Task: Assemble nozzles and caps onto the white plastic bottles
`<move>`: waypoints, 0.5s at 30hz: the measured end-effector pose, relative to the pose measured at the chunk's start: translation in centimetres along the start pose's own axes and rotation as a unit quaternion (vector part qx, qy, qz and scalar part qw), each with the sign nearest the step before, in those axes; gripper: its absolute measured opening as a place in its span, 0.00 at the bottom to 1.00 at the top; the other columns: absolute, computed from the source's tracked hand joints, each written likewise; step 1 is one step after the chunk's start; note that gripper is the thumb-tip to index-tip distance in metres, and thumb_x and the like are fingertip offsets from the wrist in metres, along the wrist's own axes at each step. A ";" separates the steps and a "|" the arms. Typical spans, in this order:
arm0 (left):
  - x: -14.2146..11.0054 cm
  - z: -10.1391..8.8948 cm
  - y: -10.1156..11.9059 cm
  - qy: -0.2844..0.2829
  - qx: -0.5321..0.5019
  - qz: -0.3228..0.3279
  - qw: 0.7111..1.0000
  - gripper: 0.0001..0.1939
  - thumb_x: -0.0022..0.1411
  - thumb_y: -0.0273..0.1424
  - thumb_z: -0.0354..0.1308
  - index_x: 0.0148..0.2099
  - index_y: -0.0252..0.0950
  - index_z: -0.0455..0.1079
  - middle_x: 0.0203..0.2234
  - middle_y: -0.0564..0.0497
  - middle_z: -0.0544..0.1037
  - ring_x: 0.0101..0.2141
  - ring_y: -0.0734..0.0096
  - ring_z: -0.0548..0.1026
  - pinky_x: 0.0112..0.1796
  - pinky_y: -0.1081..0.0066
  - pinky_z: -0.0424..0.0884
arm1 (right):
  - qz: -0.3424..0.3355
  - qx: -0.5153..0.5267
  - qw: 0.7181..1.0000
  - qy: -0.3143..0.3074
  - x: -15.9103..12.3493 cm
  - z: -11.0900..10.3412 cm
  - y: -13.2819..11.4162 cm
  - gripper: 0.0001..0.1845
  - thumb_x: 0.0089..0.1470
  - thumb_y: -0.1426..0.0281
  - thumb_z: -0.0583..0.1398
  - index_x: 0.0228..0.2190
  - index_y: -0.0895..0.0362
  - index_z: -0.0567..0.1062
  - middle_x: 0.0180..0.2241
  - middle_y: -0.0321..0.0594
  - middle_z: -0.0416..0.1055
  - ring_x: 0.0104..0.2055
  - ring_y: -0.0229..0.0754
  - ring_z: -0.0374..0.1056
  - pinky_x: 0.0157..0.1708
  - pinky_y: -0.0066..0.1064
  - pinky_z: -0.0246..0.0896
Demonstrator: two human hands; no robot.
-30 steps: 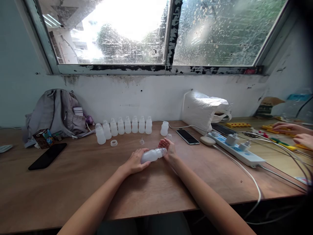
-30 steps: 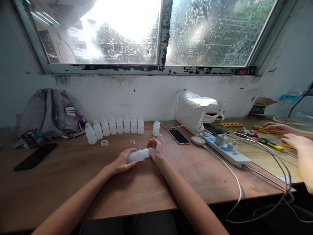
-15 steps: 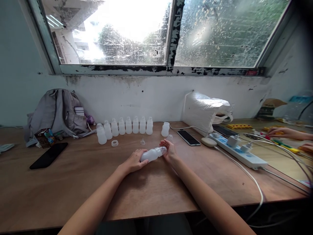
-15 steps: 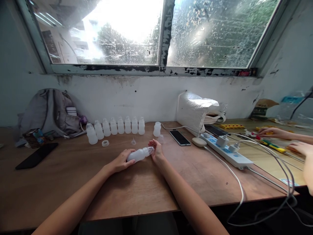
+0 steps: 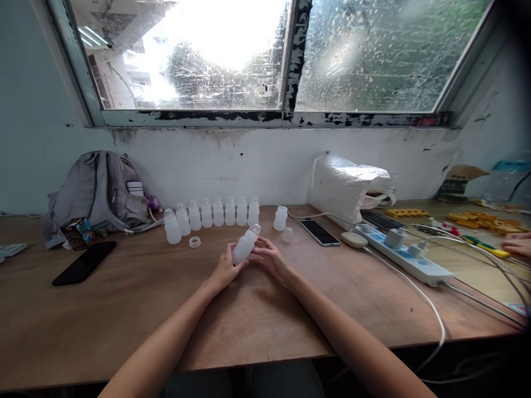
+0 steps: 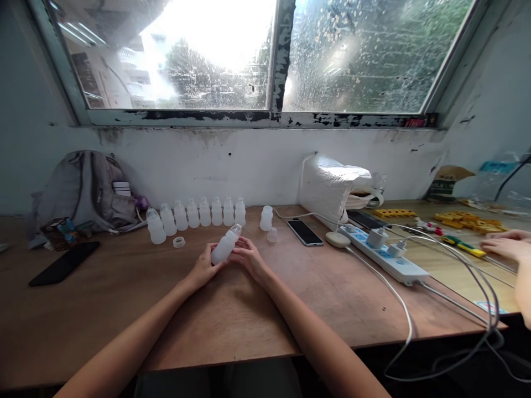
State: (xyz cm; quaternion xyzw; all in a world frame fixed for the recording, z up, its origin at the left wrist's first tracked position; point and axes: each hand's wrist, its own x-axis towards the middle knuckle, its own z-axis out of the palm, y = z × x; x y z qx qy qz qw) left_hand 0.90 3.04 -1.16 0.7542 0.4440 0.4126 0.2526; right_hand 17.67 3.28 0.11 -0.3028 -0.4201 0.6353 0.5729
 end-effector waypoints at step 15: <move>-0.8 0.9 -0.2 -0.081 0.225 -0.001 0.971 0.28 0.53 0.47 0.46 0.52 0.36 0.53 0.49 0.41 0.62 0.51 0.54 0.57 0.50 0.51 0.45 | -0.152 -0.304 0.940 -0.002 0.1 0.6 2.9 0.30 0.34 0.67 0.63 0.43 0.51 0.62 0.34 0.37 0.66 0.38 0.41 0.63 0.33 0.31 0.61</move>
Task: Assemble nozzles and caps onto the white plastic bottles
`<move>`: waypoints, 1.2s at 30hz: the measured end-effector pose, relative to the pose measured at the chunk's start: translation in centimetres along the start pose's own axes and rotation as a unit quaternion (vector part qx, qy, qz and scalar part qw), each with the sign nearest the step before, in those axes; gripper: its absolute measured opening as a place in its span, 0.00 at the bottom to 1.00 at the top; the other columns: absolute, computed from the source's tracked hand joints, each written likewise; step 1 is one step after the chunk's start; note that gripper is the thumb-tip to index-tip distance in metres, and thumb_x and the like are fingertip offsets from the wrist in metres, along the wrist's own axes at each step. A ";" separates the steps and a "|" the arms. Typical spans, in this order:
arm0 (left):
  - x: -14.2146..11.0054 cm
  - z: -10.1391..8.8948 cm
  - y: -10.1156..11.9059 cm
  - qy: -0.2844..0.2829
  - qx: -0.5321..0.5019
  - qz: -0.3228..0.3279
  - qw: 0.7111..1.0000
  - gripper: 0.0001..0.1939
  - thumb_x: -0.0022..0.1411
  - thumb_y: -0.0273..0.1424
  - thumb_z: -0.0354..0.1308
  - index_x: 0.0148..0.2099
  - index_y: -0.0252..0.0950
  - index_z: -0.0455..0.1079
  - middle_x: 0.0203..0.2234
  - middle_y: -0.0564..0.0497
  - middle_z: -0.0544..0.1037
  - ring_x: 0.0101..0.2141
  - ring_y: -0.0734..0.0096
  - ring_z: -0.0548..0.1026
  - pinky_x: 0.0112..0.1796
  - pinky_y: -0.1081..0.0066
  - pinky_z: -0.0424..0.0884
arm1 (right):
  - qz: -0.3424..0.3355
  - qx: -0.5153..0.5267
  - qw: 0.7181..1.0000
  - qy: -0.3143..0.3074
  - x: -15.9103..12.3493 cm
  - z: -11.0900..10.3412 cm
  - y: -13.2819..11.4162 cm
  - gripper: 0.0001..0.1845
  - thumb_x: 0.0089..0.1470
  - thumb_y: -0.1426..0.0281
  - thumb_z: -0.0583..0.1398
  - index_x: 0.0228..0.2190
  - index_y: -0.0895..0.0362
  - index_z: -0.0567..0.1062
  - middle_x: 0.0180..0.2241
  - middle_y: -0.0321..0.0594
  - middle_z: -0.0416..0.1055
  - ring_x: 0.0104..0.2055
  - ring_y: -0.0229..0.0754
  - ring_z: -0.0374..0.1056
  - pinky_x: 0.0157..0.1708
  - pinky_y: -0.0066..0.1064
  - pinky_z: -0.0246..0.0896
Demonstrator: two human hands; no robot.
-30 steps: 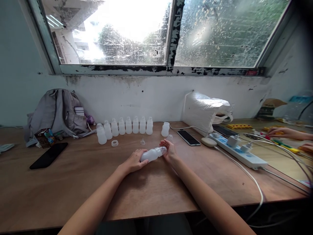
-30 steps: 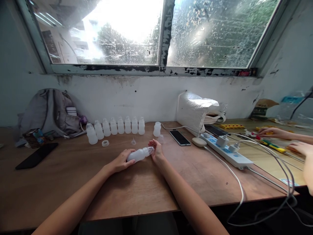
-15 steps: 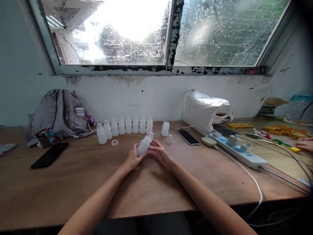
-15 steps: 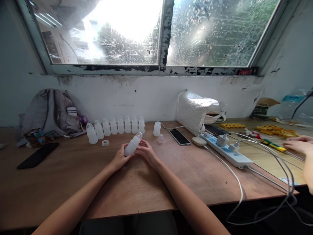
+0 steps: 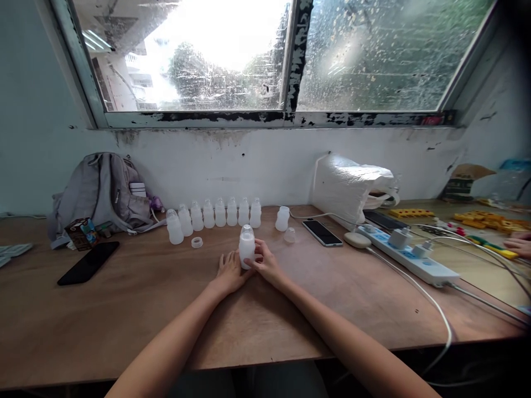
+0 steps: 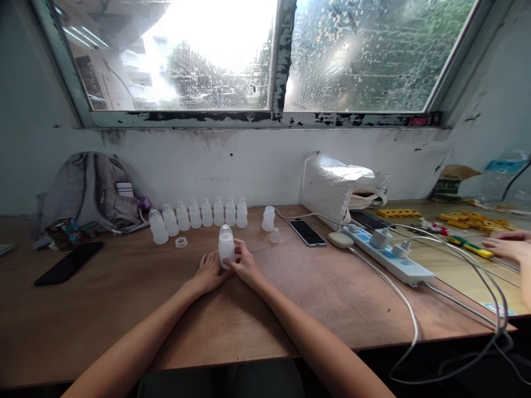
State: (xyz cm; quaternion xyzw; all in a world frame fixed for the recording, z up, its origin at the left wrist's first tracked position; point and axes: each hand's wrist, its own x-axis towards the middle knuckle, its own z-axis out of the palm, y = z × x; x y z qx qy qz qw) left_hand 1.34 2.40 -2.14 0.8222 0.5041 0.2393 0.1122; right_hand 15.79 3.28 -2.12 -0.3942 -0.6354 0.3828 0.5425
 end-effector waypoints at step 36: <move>1.2 -1.1 -3.4 0.029 0.085 -0.039 0.995 0.25 0.58 0.38 0.41 0.55 0.32 0.53 0.51 0.41 0.60 0.52 0.56 0.54 0.50 0.57 0.49 | 0.148 -0.403 0.872 0.237 12.7 -5.8 6.5 0.27 0.43 0.65 0.55 0.45 0.64 0.61 0.40 0.54 0.66 0.42 0.52 0.63 0.38 0.38 0.55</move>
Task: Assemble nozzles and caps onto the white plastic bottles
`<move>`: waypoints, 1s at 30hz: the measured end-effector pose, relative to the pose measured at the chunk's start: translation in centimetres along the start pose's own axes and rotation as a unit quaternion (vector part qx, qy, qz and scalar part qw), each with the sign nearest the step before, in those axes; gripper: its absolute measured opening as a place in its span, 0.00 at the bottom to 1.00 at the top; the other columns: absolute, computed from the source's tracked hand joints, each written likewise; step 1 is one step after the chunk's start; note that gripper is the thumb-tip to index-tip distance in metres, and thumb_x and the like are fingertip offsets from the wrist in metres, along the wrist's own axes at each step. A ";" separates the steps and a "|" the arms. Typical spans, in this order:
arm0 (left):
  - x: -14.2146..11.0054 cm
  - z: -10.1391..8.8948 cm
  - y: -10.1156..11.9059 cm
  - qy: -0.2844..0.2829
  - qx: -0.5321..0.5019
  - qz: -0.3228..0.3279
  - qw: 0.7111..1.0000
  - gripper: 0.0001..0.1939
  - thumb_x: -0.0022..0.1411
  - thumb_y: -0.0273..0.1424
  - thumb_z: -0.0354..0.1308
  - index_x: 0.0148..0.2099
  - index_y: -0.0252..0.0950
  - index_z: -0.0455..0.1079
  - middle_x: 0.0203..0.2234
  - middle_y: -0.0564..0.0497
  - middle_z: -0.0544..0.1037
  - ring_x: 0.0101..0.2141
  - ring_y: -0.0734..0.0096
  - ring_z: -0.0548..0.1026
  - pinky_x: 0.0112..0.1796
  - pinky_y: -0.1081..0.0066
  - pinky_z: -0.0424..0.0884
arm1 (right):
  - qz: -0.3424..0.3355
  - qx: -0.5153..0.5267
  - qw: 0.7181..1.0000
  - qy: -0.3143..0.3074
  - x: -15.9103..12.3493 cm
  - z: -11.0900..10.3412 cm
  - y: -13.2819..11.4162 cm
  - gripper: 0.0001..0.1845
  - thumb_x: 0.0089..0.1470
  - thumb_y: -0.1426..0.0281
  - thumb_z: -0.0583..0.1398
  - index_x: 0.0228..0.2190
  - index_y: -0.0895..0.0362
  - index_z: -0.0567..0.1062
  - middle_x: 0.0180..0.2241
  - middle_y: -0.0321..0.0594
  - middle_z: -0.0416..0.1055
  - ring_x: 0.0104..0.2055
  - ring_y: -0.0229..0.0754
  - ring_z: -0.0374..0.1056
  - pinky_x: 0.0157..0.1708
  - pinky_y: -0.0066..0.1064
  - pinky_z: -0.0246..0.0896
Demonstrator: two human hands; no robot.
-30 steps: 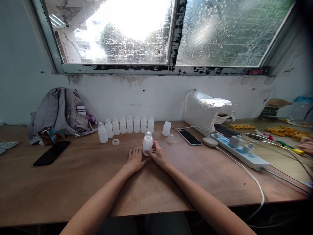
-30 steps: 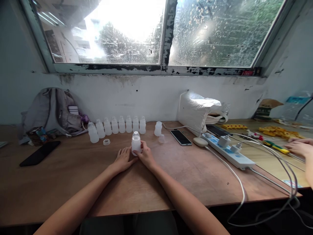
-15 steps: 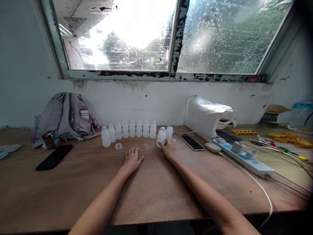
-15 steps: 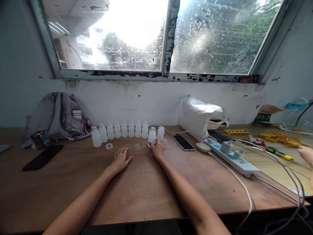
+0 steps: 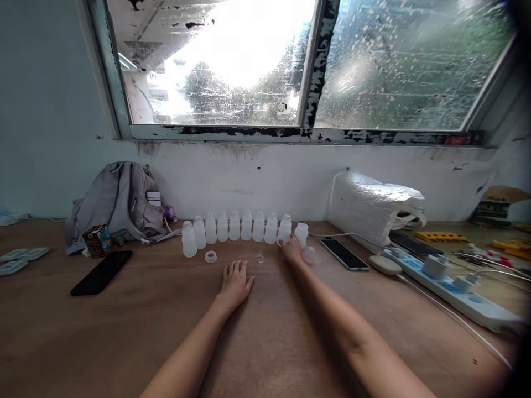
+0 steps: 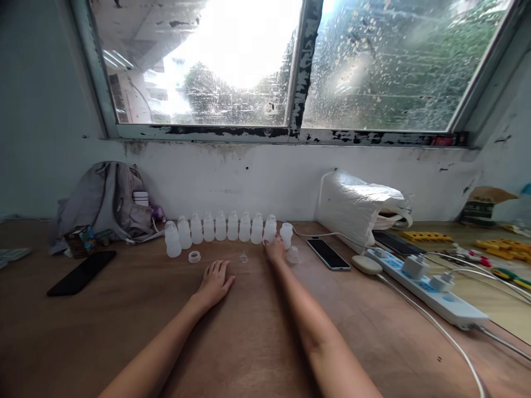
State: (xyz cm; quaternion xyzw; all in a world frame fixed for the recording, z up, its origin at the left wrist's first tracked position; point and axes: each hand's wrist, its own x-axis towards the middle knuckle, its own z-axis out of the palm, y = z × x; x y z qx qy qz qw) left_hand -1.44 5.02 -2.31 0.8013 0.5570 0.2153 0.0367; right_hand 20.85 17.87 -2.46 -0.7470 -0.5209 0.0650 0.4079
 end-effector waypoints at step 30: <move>0.3 -1.2 -1.3 0.076 -0.004 0.036 0.996 0.21 0.54 0.39 0.49 0.49 0.37 0.61 0.43 0.47 0.66 0.44 0.66 0.66 0.45 0.69 0.59 | -0.308 0.046 0.949 -0.043 -11.7 -3.2 -1.9 0.10 0.44 0.78 0.49 0.32 0.57 0.64 0.32 0.40 0.61 0.31 0.38 0.60 0.32 0.28 0.56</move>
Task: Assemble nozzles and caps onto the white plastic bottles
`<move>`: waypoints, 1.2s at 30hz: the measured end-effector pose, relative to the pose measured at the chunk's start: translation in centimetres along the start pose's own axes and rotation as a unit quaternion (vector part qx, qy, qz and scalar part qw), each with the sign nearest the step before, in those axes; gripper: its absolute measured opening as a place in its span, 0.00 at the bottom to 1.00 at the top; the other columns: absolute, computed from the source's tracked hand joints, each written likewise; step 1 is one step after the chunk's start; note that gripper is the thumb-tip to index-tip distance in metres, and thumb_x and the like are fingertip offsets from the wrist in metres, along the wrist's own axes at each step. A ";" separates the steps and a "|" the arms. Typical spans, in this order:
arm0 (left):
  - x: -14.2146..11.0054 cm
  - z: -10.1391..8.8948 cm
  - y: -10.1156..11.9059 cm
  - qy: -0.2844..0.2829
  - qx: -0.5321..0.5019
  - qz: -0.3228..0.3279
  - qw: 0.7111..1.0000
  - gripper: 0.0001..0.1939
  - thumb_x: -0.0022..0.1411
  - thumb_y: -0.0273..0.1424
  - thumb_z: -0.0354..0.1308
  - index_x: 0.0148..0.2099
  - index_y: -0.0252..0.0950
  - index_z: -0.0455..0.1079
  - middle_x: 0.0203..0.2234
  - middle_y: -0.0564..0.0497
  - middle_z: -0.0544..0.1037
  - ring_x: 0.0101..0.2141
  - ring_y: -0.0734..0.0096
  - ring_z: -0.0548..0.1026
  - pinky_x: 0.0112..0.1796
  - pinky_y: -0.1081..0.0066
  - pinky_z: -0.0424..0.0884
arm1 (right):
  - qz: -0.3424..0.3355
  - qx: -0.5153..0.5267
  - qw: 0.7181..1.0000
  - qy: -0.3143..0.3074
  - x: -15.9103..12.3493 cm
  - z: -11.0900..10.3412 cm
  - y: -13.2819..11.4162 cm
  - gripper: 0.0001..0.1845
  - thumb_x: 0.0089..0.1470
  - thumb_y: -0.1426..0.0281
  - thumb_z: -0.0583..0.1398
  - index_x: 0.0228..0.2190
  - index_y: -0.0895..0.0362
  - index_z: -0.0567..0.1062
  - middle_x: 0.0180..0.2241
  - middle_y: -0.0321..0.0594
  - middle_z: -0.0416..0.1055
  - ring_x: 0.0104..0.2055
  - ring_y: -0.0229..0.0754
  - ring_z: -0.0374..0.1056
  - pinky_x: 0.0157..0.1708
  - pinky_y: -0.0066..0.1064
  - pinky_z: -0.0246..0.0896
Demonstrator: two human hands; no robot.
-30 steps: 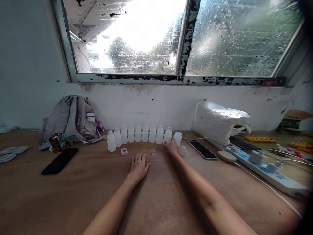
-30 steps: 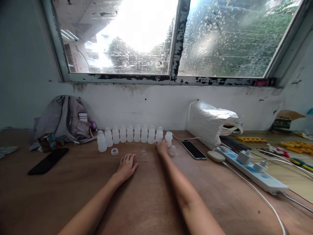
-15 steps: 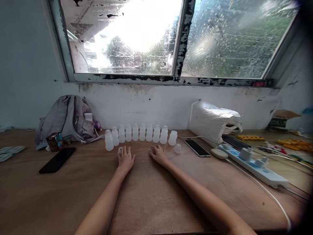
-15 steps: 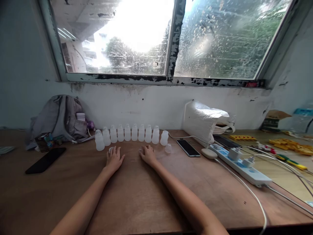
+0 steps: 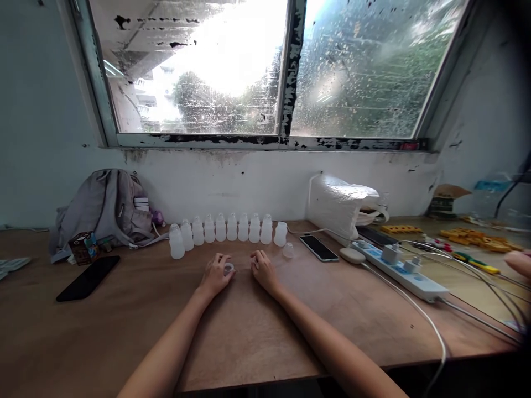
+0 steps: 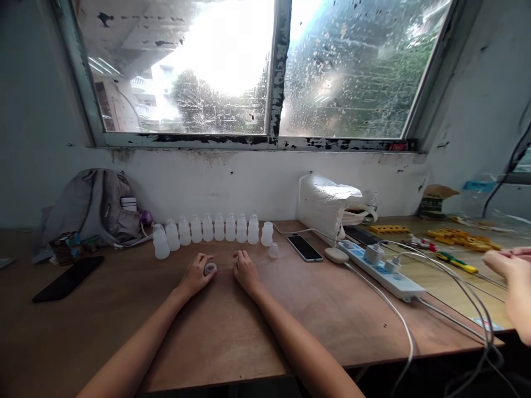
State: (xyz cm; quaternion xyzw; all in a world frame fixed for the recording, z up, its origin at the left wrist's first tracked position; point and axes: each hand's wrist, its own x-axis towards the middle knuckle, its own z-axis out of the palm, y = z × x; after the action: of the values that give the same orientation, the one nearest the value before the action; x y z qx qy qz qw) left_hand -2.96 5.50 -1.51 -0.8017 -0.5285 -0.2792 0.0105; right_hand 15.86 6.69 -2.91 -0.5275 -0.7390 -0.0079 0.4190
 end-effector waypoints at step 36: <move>0.3 1.9 2.7 -0.038 -0.561 -0.085 0.822 0.21 0.55 0.44 0.48 0.44 0.34 0.61 0.39 0.46 0.71 0.40 0.67 0.70 0.41 0.67 0.66 | -0.053 0.192 0.979 -0.043 -1.9 -0.6 -4.0 0.22 0.43 0.80 0.51 0.42 0.53 0.60 0.33 0.37 0.70 0.27 0.34 0.66 0.29 0.27 0.63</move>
State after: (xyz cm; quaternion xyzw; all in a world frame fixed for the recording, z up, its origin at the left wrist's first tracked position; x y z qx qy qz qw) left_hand 0.27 5.17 -2.26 -0.6310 -0.3461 -0.4969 -0.4849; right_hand 13.28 3.20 -1.96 -0.3972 -0.7708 0.1347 0.4795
